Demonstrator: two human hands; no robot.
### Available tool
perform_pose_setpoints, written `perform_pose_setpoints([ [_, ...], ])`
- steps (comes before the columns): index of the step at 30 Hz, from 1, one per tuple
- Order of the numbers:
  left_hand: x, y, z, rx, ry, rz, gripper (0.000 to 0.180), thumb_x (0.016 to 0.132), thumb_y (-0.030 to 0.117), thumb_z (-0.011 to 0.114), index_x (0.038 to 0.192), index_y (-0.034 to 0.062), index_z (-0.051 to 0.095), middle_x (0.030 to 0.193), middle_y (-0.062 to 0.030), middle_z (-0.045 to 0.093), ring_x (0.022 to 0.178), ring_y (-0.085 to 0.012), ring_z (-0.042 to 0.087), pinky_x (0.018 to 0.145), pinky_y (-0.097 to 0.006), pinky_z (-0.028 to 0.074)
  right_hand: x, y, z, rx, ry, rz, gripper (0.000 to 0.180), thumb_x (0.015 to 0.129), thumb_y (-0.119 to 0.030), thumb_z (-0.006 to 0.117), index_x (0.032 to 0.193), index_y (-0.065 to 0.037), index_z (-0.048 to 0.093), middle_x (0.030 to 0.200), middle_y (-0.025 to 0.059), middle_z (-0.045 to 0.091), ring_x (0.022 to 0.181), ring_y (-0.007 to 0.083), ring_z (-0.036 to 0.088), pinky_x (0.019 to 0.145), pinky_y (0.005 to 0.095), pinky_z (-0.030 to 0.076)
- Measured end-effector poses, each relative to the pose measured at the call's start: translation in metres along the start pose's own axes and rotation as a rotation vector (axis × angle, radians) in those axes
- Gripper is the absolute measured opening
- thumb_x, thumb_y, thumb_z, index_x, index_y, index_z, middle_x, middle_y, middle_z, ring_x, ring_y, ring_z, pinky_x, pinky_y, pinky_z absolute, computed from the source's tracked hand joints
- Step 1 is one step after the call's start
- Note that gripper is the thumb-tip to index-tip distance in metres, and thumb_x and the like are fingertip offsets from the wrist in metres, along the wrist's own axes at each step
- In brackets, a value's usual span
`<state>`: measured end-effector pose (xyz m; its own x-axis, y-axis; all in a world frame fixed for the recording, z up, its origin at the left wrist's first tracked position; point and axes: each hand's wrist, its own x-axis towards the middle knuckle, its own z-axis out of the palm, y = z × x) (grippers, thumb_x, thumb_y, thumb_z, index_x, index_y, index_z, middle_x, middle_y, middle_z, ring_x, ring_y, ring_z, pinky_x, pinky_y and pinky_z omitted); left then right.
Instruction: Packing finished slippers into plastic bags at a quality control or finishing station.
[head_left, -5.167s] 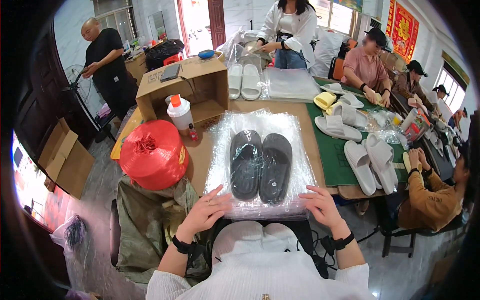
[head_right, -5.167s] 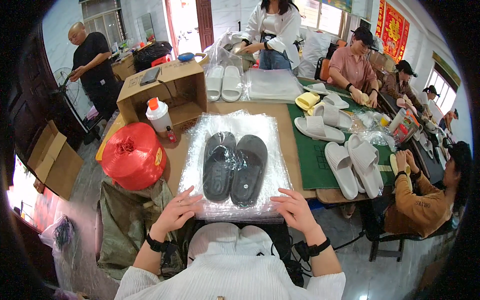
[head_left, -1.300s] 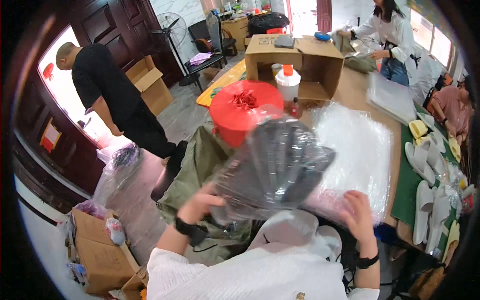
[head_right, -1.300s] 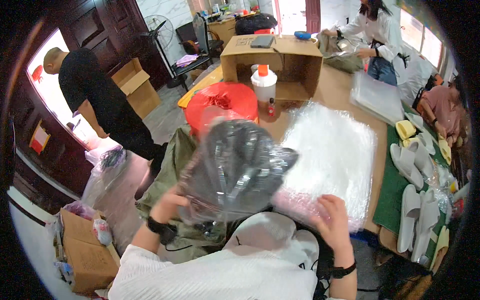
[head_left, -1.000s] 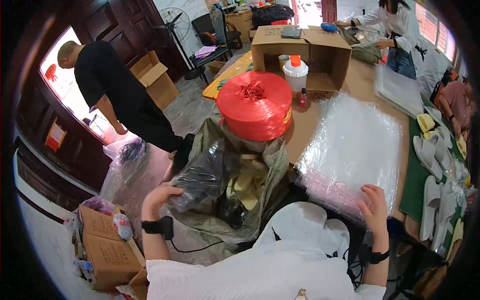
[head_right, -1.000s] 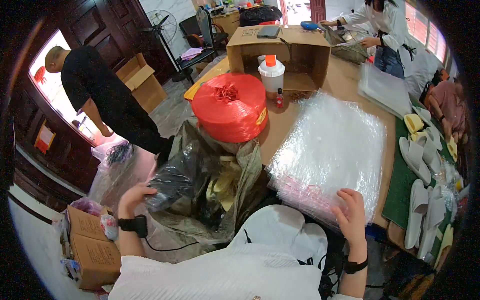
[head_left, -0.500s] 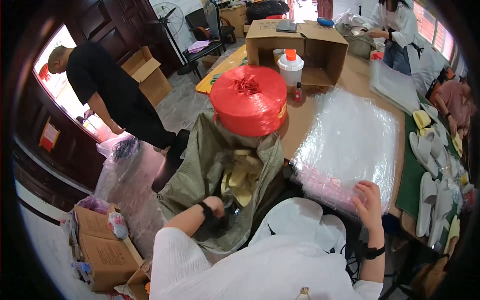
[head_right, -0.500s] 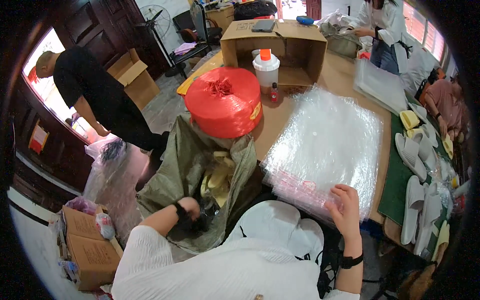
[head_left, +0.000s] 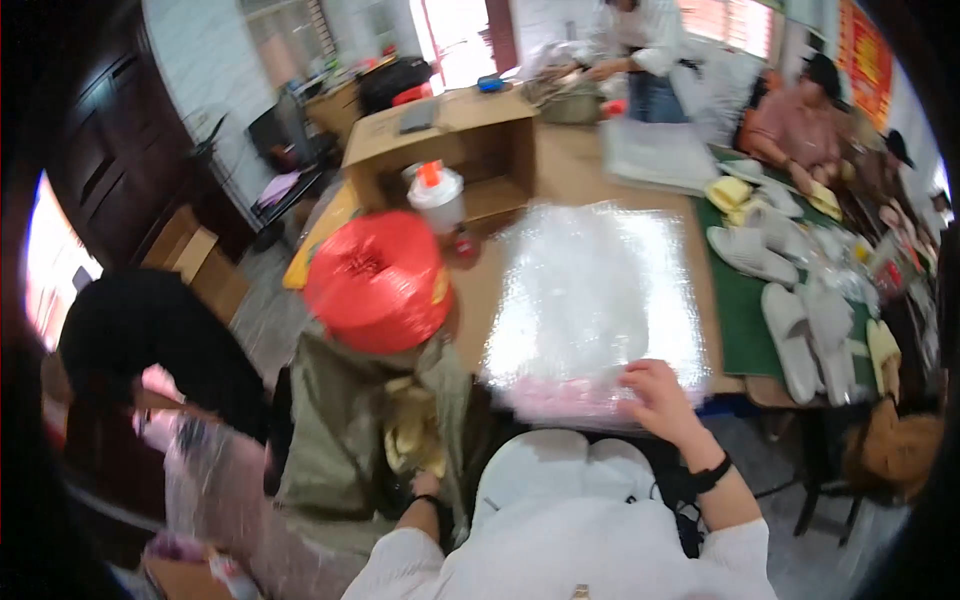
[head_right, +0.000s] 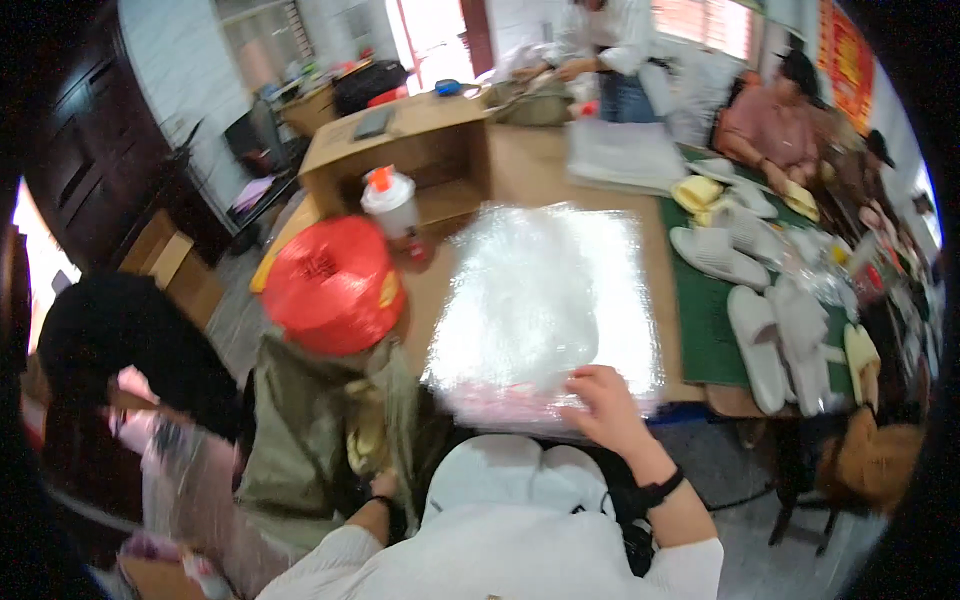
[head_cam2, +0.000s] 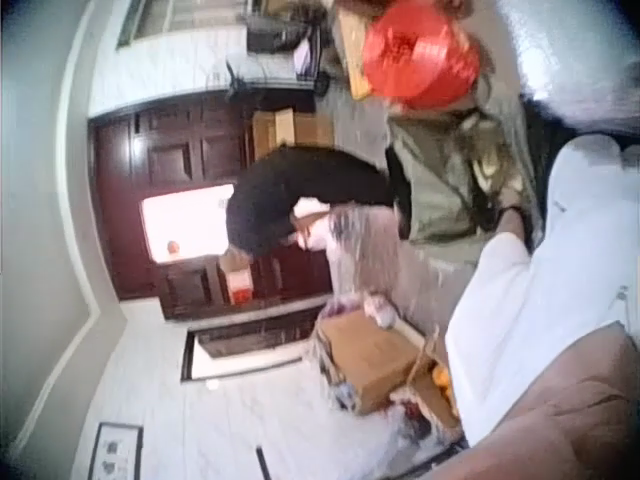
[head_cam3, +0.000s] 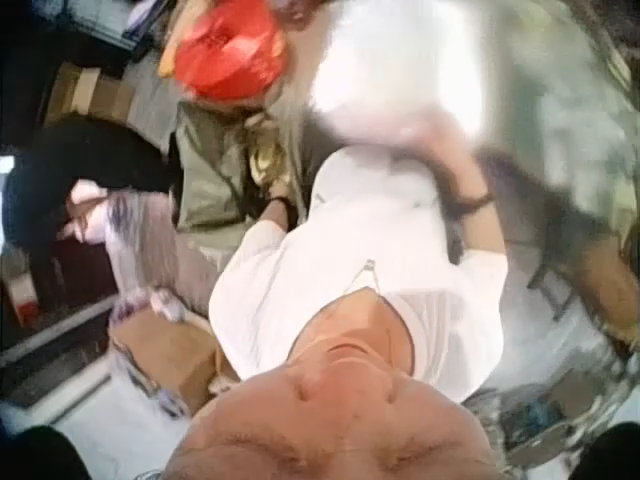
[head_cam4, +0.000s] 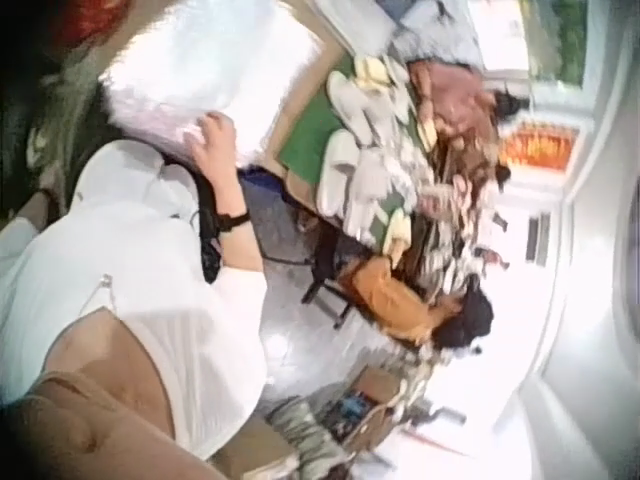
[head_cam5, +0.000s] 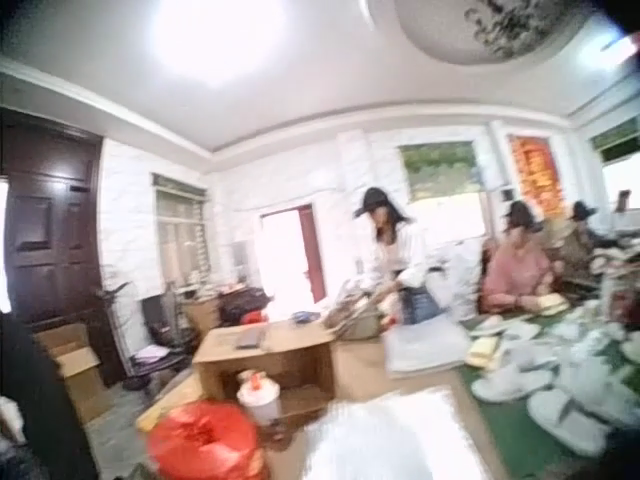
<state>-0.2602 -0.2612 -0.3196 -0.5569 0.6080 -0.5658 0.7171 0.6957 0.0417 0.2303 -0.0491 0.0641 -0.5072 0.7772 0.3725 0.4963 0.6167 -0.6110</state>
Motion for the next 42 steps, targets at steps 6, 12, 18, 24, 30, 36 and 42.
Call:
perform_pose_setpoints([
  [6,-0.064,0.049,-0.156,0.193,-0.315,0.345,0.054,0.091,0.043,0.059,0.134,0.0097,0.055,0.137,-0.0204,0.054,0.118,-0.0313,0.059,0.097,-0.044,0.047,-0.022,0.017,-0.005,-0.052,0.106,0.020,0.035,0.078,-0.027,0.079,0.104,-0.005,0.069,0.115,0.0128,0.063,0.112,0.0329,0.056,0.097,0.0423,0.044],
  [12,-0.137,0.091,-0.265,0.159,0.436,0.349,0.042,0.088,0.042,0.066,0.070,0.0042,0.073,0.054,-0.0077,0.065,0.064,-0.0291,0.069,0.065,-0.041,0.054,-0.015,0.021,-0.003,-0.047,0.073,-0.040,0.036,0.079,-0.030,0.077,0.103,-0.005,0.069,0.113,0.0127,0.062,0.109,0.0326,0.057,0.095,0.0421,0.044],
  [18,-0.277,0.263,-0.337,-0.384,0.614,1.385,0.039,0.081,0.014,0.073,0.118,0.0027,0.064,0.129,-0.0188,0.061,0.124,-0.0386,0.054,0.102,-0.045,0.045,-0.018,0.024,-0.003,-0.008,0.049,-0.106,0.036,0.080,-0.028,0.077,0.107,-0.005,0.068,0.117,0.0130,0.063,0.111,0.0328,0.057,0.094,0.0416,0.046],
  [24,-0.236,0.338,-0.291,-0.082,0.523,1.485,0.050,0.092,0.025,0.061,0.138,0.0077,0.053,0.149,-0.0203,0.044,0.143,-0.0474,0.027,0.115,-0.055,0.025,-0.037,0.036,-0.073,-0.142,0.608,0.121,0.030,0.081,-0.011,0.073,0.109,-0.006,0.066,0.115,0.0123,0.064,0.110,0.0335,0.058,0.095,0.0411,0.046],
  [30,-0.214,0.342,-0.264,-0.145,0.473,1.450,0.052,0.092,0.035,0.062,0.139,0.0139,0.055,0.150,-0.0177,0.045,0.141,-0.0441,0.032,0.116,-0.056,0.022,-0.107,0.165,-0.200,-0.933,1.164,0.956,0.063,0.079,-0.030,0.073,0.126,0.006,0.053,0.131,0.0287,0.050,0.120,0.0430,0.049,0.101,0.0493,0.042],
  [36,-0.213,0.344,-0.262,-0.152,0.500,1.431,0.052,0.092,0.039,0.061,0.139,0.0160,0.055,0.149,-0.0164,0.046,0.140,-0.0429,0.035,0.116,-0.055,0.024,-0.094,0.196,-0.237,-0.502,0.874,0.805,0.039,0.076,-0.029,0.075,0.089,0.005,0.060,0.093,0.0216,0.060,0.089,0.0400,0.059,0.078,0.0457,0.048],
  [42,-0.218,0.338,-0.264,-0.142,0.508,1.416,0.052,0.092,0.035,0.061,0.139,0.0149,0.055,0.150,-0.0159,0.046,0.141,-0.0411,0.035,0.117,-0.052,0.023,0.014,0.114,-0.197,-0.410,1.009,0.269,0.026,0.081,-0.015,0.073,0.084,0.003,0.056,0.084,0.0173,0.055,0.074,0.0374,0.056,0.065,0.0433,0.044],
])
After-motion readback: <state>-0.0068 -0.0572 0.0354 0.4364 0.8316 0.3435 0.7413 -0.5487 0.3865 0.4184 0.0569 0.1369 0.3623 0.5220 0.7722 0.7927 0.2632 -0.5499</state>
